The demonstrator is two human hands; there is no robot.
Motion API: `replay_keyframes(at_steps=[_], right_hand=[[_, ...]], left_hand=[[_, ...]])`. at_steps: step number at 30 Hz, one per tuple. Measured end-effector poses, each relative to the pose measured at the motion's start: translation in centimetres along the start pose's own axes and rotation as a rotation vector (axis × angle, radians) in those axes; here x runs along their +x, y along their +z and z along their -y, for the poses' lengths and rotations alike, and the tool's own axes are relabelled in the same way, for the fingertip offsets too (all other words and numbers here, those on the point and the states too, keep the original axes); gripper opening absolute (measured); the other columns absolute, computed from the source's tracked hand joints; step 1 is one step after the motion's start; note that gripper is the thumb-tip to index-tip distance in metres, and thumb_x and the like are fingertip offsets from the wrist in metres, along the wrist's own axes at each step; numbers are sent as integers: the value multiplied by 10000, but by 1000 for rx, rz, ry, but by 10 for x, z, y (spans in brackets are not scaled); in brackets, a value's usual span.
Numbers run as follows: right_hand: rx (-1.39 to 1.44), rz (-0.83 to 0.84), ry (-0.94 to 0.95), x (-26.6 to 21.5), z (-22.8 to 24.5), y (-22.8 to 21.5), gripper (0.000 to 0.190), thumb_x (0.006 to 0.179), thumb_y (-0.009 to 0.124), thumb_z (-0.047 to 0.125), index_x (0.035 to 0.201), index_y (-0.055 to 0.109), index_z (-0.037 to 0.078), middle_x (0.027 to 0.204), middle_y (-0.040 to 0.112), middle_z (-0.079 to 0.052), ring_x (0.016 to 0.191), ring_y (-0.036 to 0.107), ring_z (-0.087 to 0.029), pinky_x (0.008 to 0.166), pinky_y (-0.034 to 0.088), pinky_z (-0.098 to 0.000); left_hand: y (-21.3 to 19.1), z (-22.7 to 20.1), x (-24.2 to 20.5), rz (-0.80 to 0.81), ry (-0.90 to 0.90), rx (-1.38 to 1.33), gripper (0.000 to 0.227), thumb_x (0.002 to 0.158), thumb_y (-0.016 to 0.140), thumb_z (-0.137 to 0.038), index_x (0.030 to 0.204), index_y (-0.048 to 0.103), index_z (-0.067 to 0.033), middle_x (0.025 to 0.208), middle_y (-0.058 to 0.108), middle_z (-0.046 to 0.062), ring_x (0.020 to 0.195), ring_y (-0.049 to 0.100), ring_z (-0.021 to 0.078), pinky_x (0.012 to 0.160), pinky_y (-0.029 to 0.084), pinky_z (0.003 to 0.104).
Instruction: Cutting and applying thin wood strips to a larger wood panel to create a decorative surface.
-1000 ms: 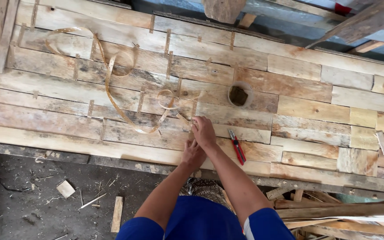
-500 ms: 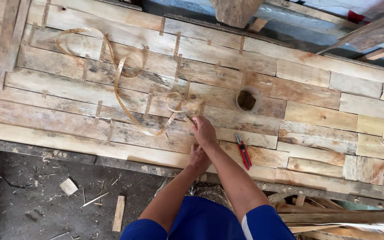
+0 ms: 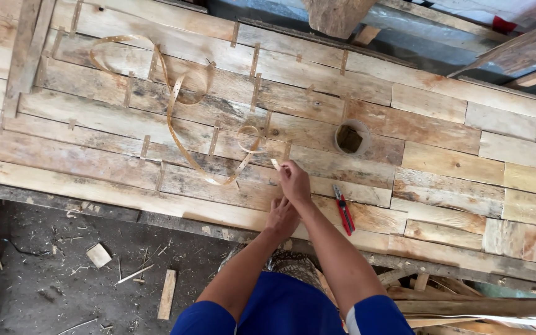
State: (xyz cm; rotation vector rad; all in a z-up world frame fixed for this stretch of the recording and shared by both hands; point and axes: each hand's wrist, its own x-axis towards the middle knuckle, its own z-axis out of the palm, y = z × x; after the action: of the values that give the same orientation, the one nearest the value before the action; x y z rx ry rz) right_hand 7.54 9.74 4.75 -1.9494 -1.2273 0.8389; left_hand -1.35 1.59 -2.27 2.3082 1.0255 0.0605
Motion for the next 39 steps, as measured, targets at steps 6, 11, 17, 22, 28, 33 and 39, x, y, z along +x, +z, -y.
replay_keyframes(at_steps=[6, 11, 17, 22, 28, 33, 39], right_hand=[[150, -128, 4, -30, -25, -41, 158, 1002, 609, 154, 1022, 703, 30, 792, 735, -64, 687, 690, -115, 638, 554, -295], [393, -153, 234, -37, -75, -50, 174, 999, 695, 166, 990, 679, -7, 819, 717, -52, 685, 646, -101, 613, 544, -269], [477, -172, 172, -31, -83, -72, 307, 921, 719, 105, 1209, 624, 63, 916, 741, -5, 808, 650, -44, 729, 527, -210], [586, -158, 269, -16, -114, -83, 159, 980, 749, 83, 1105, 695, 1, 933, 711, -27, 824, 631, -89, 715, 511, -248], [755, -133, 278, 0, -98, -117, 159, 974, 716, 138, 1044, 643, 15, 912, 721, -20, 835, 727, -126, 749, 614, -270], [605, -98, 209, 20, -117, -140, 165, 988, 713, 172, 1038, 690, 16, 912, 741, -38, 813, 710, -108, 711, 570, -259], [545, -171, 268, 42, -114, -163, 208, 992, 682, 225, 1052, 718, 29, 901, 749, -16, 804, 709, -88, 660, 541, -247]], left_hand=[[-7, -5, 0, -16, -17, 55, 505, 823, 668, -219, 1322, 602, -182, 1463, 488, 95, 1368, 399, 277, 1053, 346, 516], [-22, -11, -3, -59, -20, -66, 494, 810, 679, -227, 1301, 635, -202, 1414, 514, 71, 1322, 438, 279, 1020, 365, 515], [-31, -21, 6, -193, -72, -139, 270, 916, 619, -233, 1171, 703, -210, 1275, 643, 41, 1241, 546, 274, 1011, 403, 494], [-54, -42, 30, -351, -285, -458, 292, 1009, 592, -335, 1189, 705, -133, 1150, 720, 118, 1017, 674, 335, 874, 501, 488], [-55, -62, 89, -443, -406, -949, 376, 926, 725, -375, 1103, 733, -43, 847, 769, 129, 763, 728, 229, 683, 568, 366], [-65, -75, 125, -409, -427, -865, 295, 927, 730, -323, 1007, 753, -41, 817, 762, 103, 728, 721, 198, 671, 560, 350], [-51, -73, 170, -413, -403, -891, 227, 877, 730, -266, 956, 765, -57, 756, 752, 80, 658, 732, 205, 607, 587, 372]])
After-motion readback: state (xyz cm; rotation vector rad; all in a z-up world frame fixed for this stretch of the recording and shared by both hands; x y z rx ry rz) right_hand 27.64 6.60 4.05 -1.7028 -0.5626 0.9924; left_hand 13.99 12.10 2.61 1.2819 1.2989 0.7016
